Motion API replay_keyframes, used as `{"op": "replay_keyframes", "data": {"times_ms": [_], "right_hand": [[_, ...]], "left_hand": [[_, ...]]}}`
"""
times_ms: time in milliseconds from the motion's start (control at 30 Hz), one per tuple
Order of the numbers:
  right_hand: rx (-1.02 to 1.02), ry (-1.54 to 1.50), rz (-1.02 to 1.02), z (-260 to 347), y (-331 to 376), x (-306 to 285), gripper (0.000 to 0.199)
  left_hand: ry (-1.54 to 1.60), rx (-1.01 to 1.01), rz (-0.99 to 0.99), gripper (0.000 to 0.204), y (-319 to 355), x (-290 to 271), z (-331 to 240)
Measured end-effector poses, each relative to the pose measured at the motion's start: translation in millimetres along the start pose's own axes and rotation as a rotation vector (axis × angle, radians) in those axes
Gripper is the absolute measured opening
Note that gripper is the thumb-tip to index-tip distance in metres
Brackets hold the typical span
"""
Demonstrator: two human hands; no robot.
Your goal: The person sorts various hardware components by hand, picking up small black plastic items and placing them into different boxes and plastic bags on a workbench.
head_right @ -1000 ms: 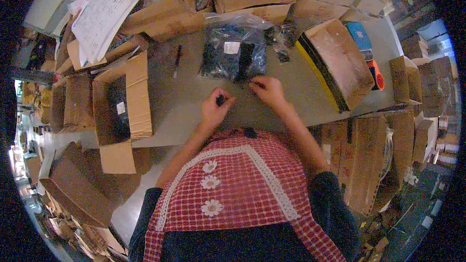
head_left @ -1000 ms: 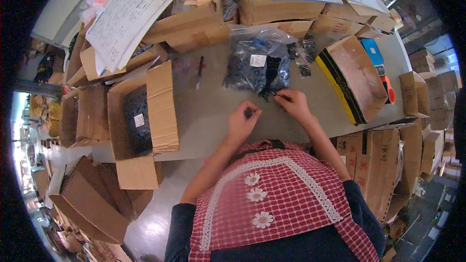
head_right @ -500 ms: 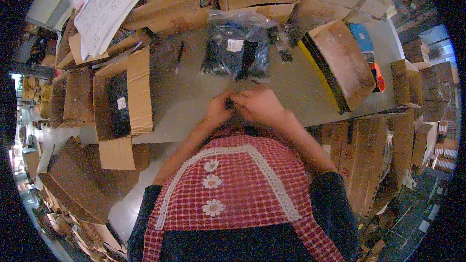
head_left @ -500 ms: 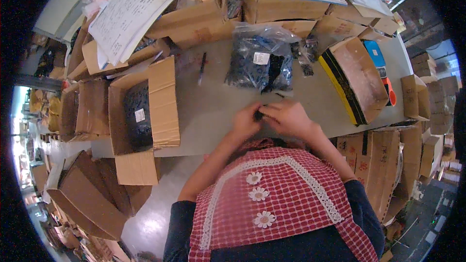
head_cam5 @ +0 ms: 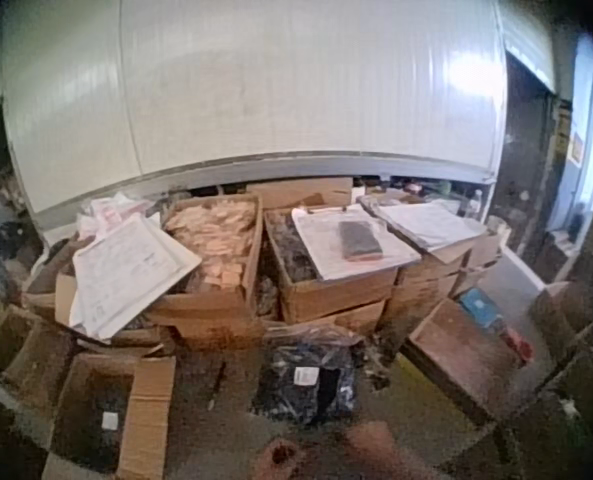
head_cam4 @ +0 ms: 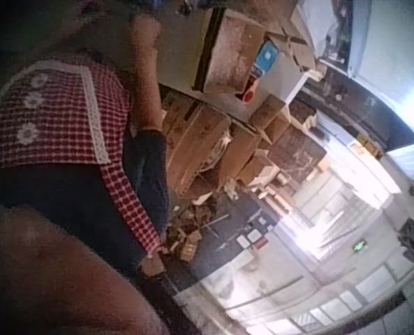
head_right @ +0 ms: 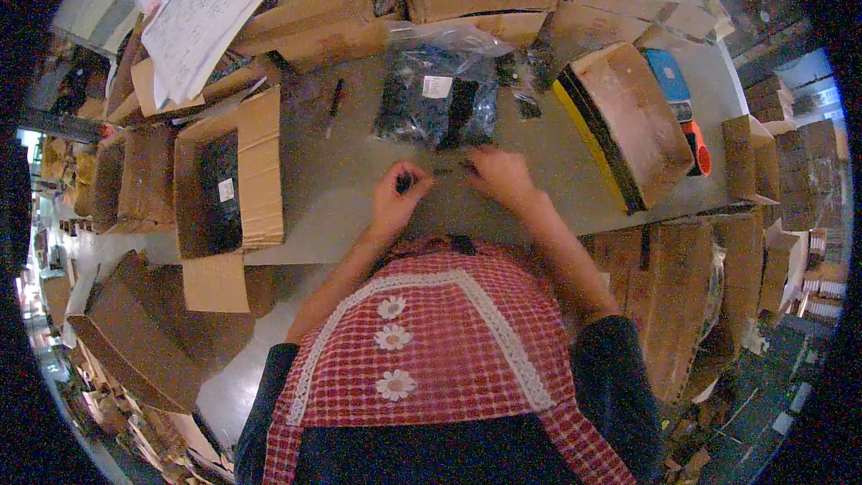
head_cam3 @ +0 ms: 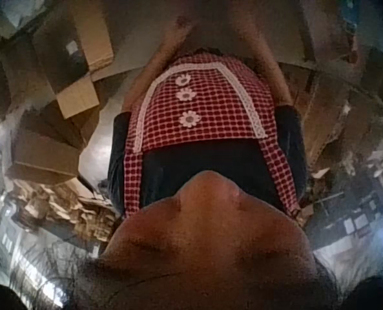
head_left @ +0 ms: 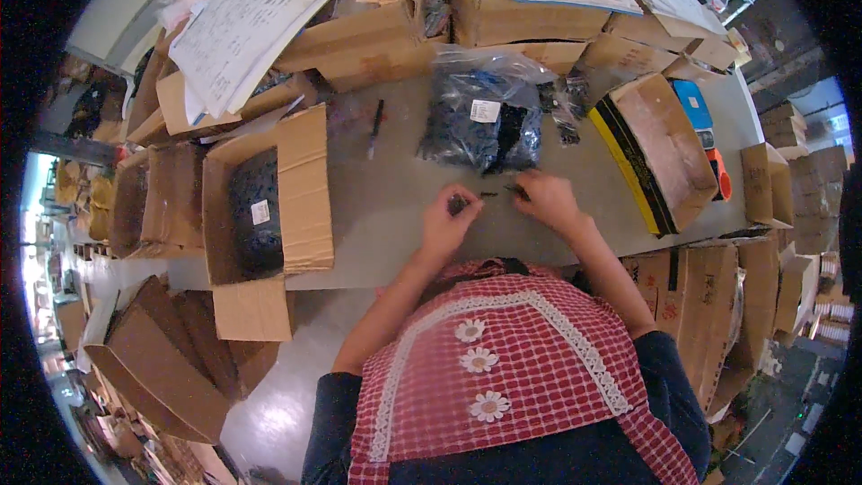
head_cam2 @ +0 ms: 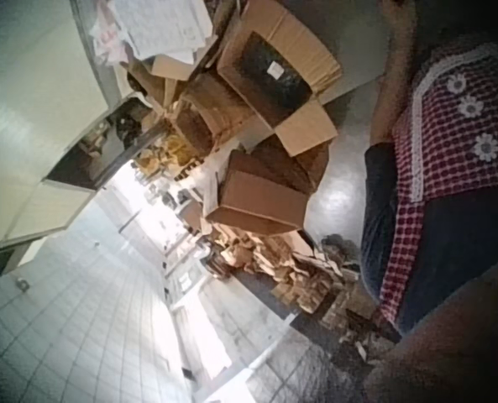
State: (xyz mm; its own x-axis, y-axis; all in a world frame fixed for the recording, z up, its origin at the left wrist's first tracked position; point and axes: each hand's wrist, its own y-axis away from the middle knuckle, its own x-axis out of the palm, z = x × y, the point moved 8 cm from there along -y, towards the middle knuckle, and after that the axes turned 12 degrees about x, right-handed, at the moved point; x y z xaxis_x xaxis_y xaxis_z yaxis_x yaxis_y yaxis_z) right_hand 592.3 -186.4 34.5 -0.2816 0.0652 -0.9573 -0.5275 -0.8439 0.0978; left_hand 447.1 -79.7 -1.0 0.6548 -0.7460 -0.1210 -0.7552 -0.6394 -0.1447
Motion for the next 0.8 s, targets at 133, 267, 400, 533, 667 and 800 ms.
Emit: {"op": "replay_keyframes", "data": {"times_ms": [133,267,400,533,667,800], "right_hand": [[-0.208,-0.026,-0.211,28,1,3,0.025],[-0.204,0.209,-0.305,42,-9,28,0.024],[-0.107,0.163,-0.029,43,-13,29,0.022],[-0.22,-0.372,-0.294,50,7,-37,0.02],[-0.485,-0.389,-0.373,83,26,-60,0.022],[-0.346,-0.508,-0.256,69,21,-52,0.02]], "left_hand": [[-0.011,0.018,-0.108,0.014,0,-7,4],[-0.082,0.069,-0.084,0.015,-4,-6,-3],[-0.31,0.108,-0.035,0.018,0,-14,-9],[-0.322,0.028,0.031,0.02,2,-7,-12],[-0.28,0.251,0.01,0.018,-1,4,-28],[-0.106,0.236,0.019,0.018,0,9,-7]]}}
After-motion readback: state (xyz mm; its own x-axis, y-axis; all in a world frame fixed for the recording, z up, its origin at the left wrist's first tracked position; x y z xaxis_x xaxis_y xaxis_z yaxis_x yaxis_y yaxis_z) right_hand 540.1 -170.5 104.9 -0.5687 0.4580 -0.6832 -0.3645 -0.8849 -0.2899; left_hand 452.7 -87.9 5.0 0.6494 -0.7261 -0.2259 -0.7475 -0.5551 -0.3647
